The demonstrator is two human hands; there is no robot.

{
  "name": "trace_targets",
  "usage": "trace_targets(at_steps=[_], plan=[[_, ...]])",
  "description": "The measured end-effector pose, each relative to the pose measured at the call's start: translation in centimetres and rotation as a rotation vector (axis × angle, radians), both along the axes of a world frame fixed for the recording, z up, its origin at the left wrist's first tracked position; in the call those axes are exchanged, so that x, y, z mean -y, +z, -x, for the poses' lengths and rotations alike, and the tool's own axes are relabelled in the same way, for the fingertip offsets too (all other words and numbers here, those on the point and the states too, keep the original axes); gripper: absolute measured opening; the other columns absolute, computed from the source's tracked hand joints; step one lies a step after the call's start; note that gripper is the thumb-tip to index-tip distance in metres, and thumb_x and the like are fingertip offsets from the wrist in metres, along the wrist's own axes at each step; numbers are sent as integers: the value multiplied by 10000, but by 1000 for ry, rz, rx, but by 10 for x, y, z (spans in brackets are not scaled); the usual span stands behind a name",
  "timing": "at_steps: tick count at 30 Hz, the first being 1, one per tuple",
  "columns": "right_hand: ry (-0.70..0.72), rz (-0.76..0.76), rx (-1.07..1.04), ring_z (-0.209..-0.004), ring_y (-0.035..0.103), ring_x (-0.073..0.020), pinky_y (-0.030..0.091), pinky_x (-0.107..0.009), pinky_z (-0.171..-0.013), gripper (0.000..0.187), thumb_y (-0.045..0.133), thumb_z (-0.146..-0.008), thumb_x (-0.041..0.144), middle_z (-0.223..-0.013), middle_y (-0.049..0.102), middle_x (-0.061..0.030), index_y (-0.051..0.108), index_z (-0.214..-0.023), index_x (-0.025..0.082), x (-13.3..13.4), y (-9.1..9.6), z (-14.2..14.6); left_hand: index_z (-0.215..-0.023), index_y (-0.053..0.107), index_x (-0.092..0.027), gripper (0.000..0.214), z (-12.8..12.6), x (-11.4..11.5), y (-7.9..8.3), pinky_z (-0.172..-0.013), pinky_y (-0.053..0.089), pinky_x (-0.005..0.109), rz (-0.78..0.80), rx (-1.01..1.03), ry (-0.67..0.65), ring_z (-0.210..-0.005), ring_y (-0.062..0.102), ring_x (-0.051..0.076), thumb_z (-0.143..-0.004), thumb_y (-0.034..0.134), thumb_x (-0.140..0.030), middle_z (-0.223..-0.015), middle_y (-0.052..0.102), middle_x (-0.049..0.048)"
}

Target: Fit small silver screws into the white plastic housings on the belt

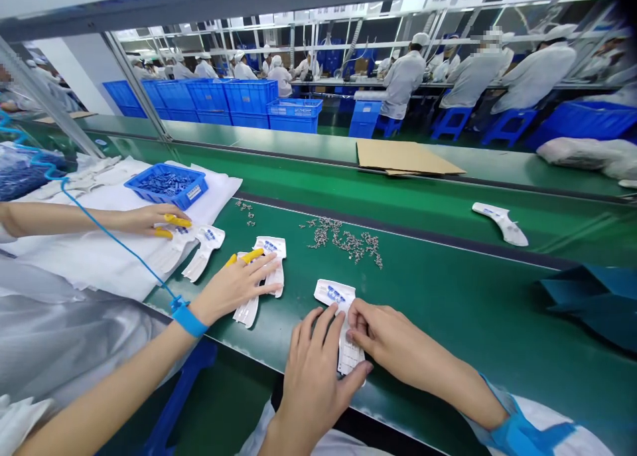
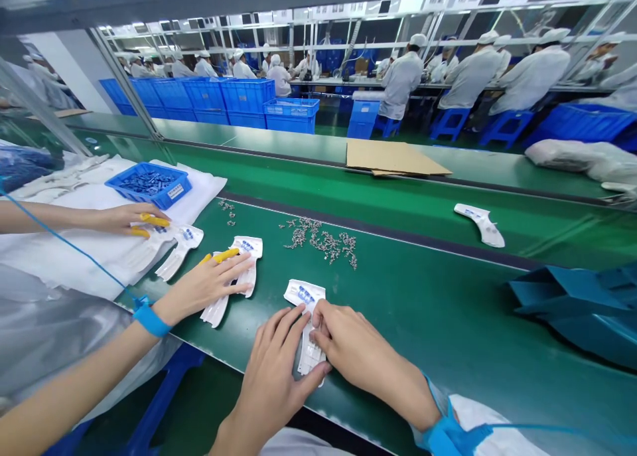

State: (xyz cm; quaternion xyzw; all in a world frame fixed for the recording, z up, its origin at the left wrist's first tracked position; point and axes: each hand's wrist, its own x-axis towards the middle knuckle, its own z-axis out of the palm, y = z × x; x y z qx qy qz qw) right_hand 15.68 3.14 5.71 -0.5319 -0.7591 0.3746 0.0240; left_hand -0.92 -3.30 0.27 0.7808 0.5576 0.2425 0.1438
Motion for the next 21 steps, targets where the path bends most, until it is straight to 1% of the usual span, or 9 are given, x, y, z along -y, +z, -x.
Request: trace_targets(at_steps=[3,6,7,9,11,13,15,17,21], plan=[[-28,0,8,-726,572,-201,325,-263,-565,88,574,-881,249,-779,655,-5,486,-869,251,-1,1,0,-1425,451,-213,635,0,-1,0,-1034,460,494,1,-11,8,-1305,474,325,-862,696,-376,-1461,516,91],[0,48,-103,-713,590,-190,370,-255,-562,61,561,-901,298,-758,662,-2,531,-888,246,-10,2,-10,-1430,450,-222,613,1,-2,-1,-1007,478,495,-20,-35,18,-1291,492,329,-883,662,-398,-1448,532,92],[-11,34,-139,-711,600,-187,394,-257,-571,86,538,-919,321,-759,669,-7,560,-894,242,-16,1,-17,-1430,455,-227,606,1,-2,-2,-997,484,492,-32,-44,20,-1282,501,330,-887,654,-407,-1442,538,93],[-103,-113,-136,-739,625,-196,444,-284,-623,170,496,-943,352,-842,692,-37,615,-926,232,-31,-6,-33,-1424,469,-237,593,1,-2,-4,-980,493,482,-51,-58,23,-1263,518,331,-891,642,-431,-1433,547,95],[-235,-359,-54,-808,645,-219,473,-331,-700,203,487,-941,345,-1001,692,-76,638,-1014,231,-48,-17,-50,-1422,475,-249,586,2,-3,-5,-965,500,474,-54,-67,18,-1251,526,329,-897,625,-462,-1434,547,89],[-275,-495,24,-860,656,-238,485,-359,-748,212,508,-927,321,-1103,667,-95,633,-1072,230,-62,-30,-63,-1425,473,-257,581,2,-4,-6,-956,503,477,-51,-75,21,-1247,526,330,-907,601,-485,-1439,543,83],[-234,-530,70,-891,656,-245,491,-361,-764,200,507,-924,293,-1105,660,-94,628,-1069,226,-72,-43,-68,-1432,467,-259,578,2,-4,-6,-956,501,480,-46,-81,26,-1248,521,332,-915,587,-487,-1445,537,82],[-191,-547,97,-902,645,-250,490,-362,-772,177,482,-930,264,-1049,664,-90,623,-1026,218,-75,-51,-69,-1436,462,-259,576,2,-4,-6,-956,500,483,-38,-83,23,-1252,515,333,-919,581,-484,-1452,530,79],[-192,-571,116,-891,618,-269,477,-387,-770,159,455,-935,263,-972,653,-103,605,-934,208,-75,-55,-67,-1439,459,-260,581,1,-4,-4,-944,507,482,-33,-90,7,-1259,508,336,-918,583,-484,-1457,526,74]])
